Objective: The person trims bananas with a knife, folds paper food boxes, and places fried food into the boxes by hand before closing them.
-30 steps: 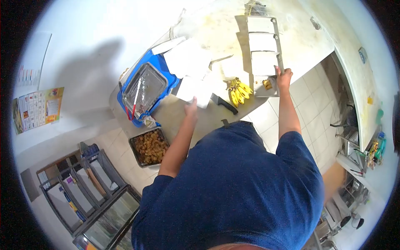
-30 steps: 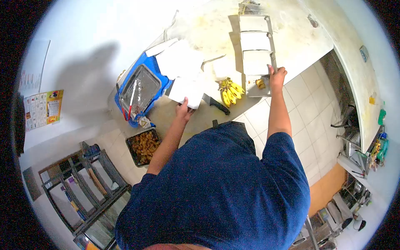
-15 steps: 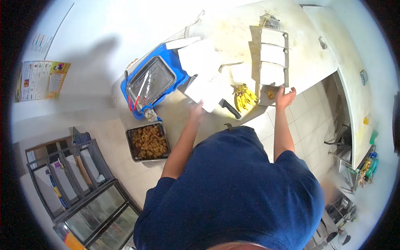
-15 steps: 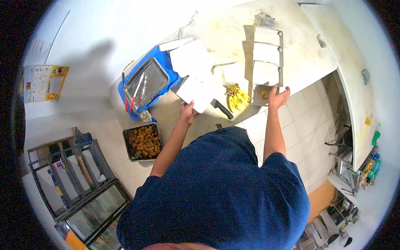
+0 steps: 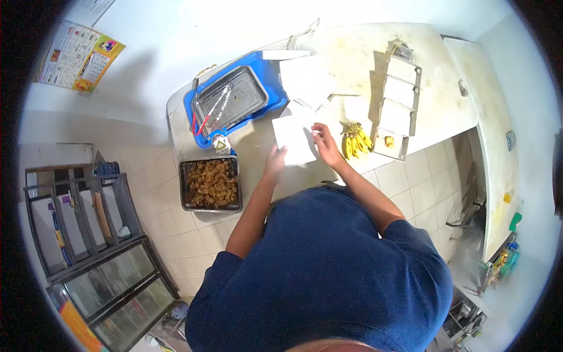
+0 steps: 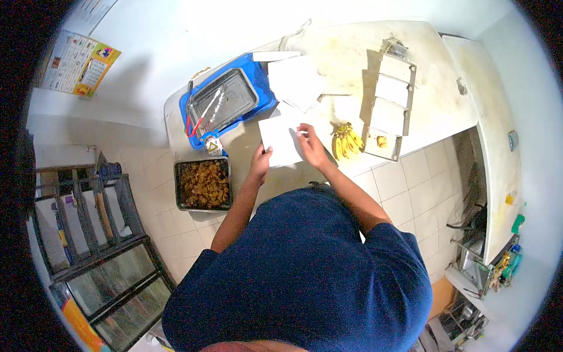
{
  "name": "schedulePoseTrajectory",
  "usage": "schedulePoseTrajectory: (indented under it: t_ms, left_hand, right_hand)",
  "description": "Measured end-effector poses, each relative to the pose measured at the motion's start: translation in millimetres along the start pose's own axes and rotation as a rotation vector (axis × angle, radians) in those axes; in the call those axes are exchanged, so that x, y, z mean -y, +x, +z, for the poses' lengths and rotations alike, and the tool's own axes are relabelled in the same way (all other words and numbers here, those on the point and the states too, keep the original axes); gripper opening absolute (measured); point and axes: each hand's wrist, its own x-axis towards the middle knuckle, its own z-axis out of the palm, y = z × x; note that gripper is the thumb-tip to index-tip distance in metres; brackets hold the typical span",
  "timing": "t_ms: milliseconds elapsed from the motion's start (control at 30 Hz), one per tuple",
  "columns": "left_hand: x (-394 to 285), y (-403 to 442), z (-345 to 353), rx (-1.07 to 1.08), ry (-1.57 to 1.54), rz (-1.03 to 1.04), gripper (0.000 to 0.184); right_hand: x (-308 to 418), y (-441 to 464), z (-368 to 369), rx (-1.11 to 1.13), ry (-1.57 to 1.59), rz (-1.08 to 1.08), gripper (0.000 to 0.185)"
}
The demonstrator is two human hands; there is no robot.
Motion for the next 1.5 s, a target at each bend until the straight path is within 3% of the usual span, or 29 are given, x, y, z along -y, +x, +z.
schedulePoseTrajectory:
  t_ms: [67,167,267,367,467,600,700,800,900,1000,1167,1333,1500]
  left_hand:
    - [-16.8,-11.6,-5.6,-0.075,0.091,0.018,0.036]
    - [-19.7,-16.7,-27.7,-0.035,0.024,0.068,0.040]
    - [-11.7,-16.0,-55.5,0.063,0.055,-0.021,0.043]
    - [-2.0,-11.9,-74.8,0.008,0.225,0.012,0.060]
    - [-16.6,-21.0,-79.8,-0.158,0.977,0.379,0.093]
    - [-94.8,-56.0,-69.2,-0.106,1.071,0.192,0.140]
    - [-113.4,-65.4,-79.0,0.056,1.301,0.204,0.144]
    - [-91.4,-64.9,-93.8,0.018,1.277,0.254,0.146]
    - [-87.1,-63.5,-108.7,0.016,1.247,0.261,0.146]
    - [-92.4,-62.7,-121.1,0.088,1.177,0.287,0.145]
    - [-91.4,-55.0,-128.3,0.166,1.256,0.446,0.146]
    - [-92.7,-33.2,-126.9,0.262,1.274,0.344,0.148]
    - [-102.6,-21.4,-121.0,0.316,1.277,0.281,0.143]
  right_hand:
    - [3.2,-1.8,23.2,0.020,-0.005,0.064,0.044]
    - [-5.0,-1.1,49.9,0.022,0.056,0.115,0.051]
    - [-16.6,-3.6,69.3,0.027,0.100,0.166,0.054]
    - [-6.8,-4.0,80.9,0.093,0.288,0.354,0.056]
    - [3.6,-9.2,97.3,0.151,0.463,0.450,0.055]
    - [-1.6,-19.9,116.3,0.255,0.732,0.522,0.051]
    - [10.9,-35.3,126.3,0.355,0.890,0.543,0.054]
    - [5.5,-42.4,138.6,0.410,0.832,0.536,0.054]
    - [-11.8,-42.4,143.8,0.536,0.982,0.510,0.048]
    - [-5.7,-50.5,147.1,0.483,0.991,0.550,0.040]
    - [-18.4,-53.4,154.6,0.353,0.742,0.459,0.032]
    - [-13.1,-53.2,152.6,0.271,0.578,0.362,0.028]
    - [-1.1,-55.4,149.4,0.227,0.645,0.298,0.027]
